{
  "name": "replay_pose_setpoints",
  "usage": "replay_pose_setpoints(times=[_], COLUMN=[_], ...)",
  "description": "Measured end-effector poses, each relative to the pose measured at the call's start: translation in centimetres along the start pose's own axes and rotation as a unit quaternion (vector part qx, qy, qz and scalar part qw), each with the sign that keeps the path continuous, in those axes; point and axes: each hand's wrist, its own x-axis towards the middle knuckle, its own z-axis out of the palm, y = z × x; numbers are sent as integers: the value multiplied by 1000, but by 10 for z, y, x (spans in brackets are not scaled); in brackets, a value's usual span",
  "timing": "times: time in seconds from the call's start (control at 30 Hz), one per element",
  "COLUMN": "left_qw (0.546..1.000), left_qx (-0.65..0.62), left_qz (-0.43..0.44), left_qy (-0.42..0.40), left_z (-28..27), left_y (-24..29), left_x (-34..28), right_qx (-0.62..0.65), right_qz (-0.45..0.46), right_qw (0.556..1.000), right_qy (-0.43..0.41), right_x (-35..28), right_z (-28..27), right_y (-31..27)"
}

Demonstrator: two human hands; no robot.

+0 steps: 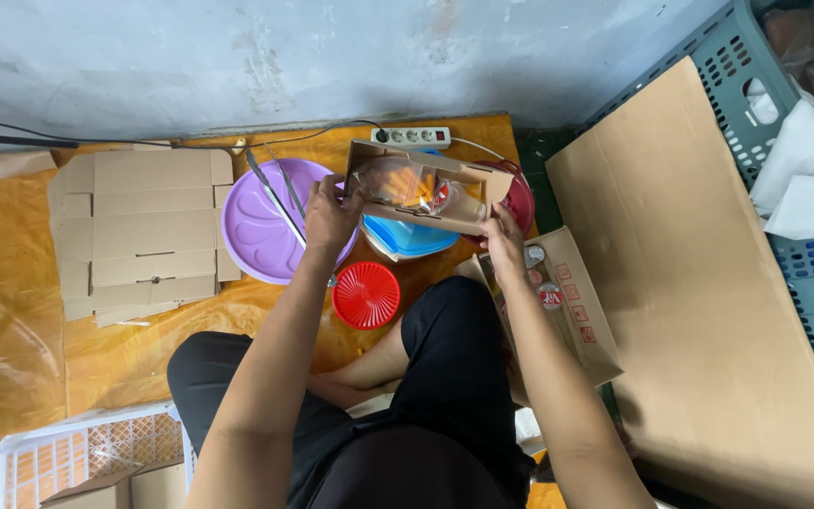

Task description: A person uses tongs to pack snacks into small bags and then folds a cardboard box to assemble a snack package.

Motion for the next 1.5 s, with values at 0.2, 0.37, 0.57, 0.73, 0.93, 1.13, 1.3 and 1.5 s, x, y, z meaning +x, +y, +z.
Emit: replay_pose_setpoints(times=[0.2, 0.37, 0.57, 0.73, 0.93, 1.13, 1.3, 1.5], left_qw=[1000, 998, 988, 987, 987, 976, 977, 994], left_qx=[8, -35, -118, -117, -148, -206, -205, -13], left_qz=[19, 26, 19, 18, 16, 15, 29, 95], left_qy=[-8, -51, -100, -108, -62, -66, -58, -53], left_z=[1, -24, -74, -70, -40, -36, -30, -23], left_y=[-4, 20, 91, 95, 63, 50, 37, 25], left_x=[3, -5, -28, -13, 6, -1, -7, -15], right_qx=[18, 59, 158, 203, 237, 224, 149, -51], right_qz=[-2, -32, -29, 18, 58, 34, 2, -99], right_qw=[999, 997, 985, 976, 968, 973, 989, 994], right_qy=[-31, -31, -67, -82, -59, -51, -21, -23], right_x=[6, 3, -1, 18, 19, 33, 8, 7], right_z=[-3, -9, -14, -8, -1, 0, 3, -4], right_y=[3, -3, -47, -44, -46, -4, -18, -1])
